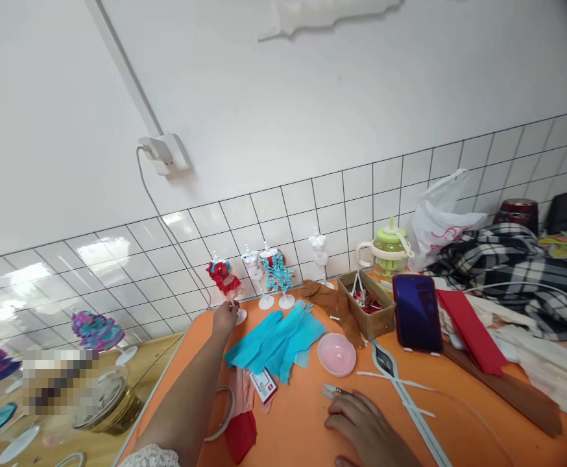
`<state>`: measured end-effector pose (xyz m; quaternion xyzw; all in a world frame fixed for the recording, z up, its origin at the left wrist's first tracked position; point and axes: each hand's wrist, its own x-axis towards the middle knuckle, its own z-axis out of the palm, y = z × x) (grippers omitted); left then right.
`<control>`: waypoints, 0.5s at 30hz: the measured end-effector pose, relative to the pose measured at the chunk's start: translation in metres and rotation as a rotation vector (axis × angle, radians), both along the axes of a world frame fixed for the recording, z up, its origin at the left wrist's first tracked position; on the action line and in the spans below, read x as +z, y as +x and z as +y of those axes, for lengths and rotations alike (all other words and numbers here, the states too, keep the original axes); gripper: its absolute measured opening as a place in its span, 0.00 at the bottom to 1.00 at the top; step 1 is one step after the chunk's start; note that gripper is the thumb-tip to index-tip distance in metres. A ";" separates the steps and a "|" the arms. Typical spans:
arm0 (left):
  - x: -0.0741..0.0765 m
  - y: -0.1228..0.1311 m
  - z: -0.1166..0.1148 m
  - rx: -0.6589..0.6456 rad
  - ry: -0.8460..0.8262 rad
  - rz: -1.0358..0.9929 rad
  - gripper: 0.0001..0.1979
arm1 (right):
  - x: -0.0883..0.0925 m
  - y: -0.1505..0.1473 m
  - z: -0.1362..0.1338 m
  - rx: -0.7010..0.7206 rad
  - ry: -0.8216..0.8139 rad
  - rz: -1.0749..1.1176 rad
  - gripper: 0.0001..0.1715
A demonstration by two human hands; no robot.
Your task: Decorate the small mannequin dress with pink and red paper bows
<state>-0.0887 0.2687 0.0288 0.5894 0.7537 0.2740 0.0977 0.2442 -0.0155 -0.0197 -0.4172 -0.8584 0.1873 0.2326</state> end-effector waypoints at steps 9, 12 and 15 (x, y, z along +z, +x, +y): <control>-0.014 0.005 0.005 -0.042 0.018 -0.083 0.11 | 0.000 0.000 0.002 0.011 -0.042 -0.024 0.25; -0.014 0.005 0.006 -0.047 0.020 -0.094 0.11 | 0.000 0.000 0.002 0.004 -0.055 -0.028 0.25; -0.013 0.005 0.005 -0.040 0.023 -0.118 0.11 | 0.001 -0.001 0.001 -0.006 -0.040 -0.020 0.23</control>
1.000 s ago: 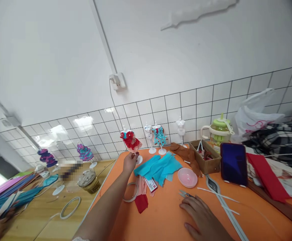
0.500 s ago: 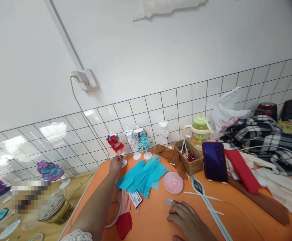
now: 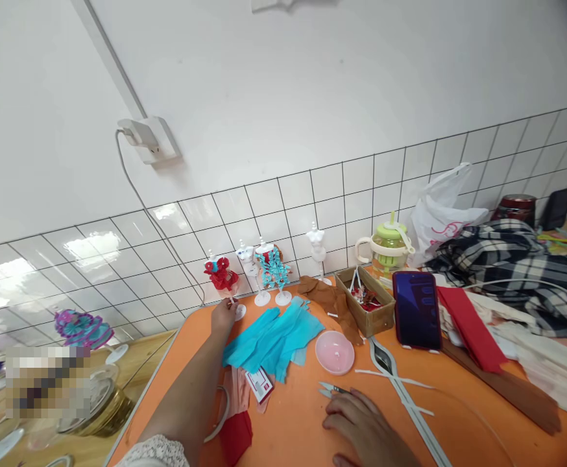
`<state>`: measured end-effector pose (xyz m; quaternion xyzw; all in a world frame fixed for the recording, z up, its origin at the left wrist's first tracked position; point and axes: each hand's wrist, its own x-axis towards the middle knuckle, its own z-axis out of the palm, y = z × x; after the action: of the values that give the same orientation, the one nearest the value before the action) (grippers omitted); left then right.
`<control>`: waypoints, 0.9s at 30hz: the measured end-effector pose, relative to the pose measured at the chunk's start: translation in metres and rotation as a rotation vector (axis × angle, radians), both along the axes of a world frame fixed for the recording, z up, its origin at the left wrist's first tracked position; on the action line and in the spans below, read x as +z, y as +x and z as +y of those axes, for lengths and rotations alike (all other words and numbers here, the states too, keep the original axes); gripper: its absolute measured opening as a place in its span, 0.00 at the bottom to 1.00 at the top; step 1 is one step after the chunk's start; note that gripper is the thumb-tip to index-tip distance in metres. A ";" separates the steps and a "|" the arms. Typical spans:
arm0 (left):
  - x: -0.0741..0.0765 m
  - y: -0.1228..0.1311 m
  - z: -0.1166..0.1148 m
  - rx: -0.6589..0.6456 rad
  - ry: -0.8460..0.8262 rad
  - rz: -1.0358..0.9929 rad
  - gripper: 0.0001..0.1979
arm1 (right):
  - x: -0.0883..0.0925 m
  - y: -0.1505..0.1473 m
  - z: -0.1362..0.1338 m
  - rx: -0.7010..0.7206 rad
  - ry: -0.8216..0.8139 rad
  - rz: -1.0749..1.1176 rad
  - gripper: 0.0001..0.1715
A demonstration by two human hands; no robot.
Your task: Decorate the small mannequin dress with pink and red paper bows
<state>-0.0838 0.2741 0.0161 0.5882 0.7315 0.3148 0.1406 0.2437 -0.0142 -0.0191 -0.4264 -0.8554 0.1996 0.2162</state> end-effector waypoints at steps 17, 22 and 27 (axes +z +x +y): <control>-0.016 0.048 -0.023 0.013 -0.135 -0.403 0.14 | -0.019 -0.007 0.009 -0.034 0.221 -0.028 0.13; -0.017 0.070 -0.012 -0.043 -0.094 -0.341 0.24 | -0.017 -0.005 0.009 -0.034 0.183 -0.038 0.13; -0.015 0.084 0.011 -0.007 -0.010 -0.242 0.27 | -0.013 -0.004 0.008 0.003 0.148 -0.061 0.17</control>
<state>-0.0003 0.2848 0.0011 0.5478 0.7085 0.3796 0.2321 0.2399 -0.0062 -0.0324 -0.4137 -0.8747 0.1230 0.2205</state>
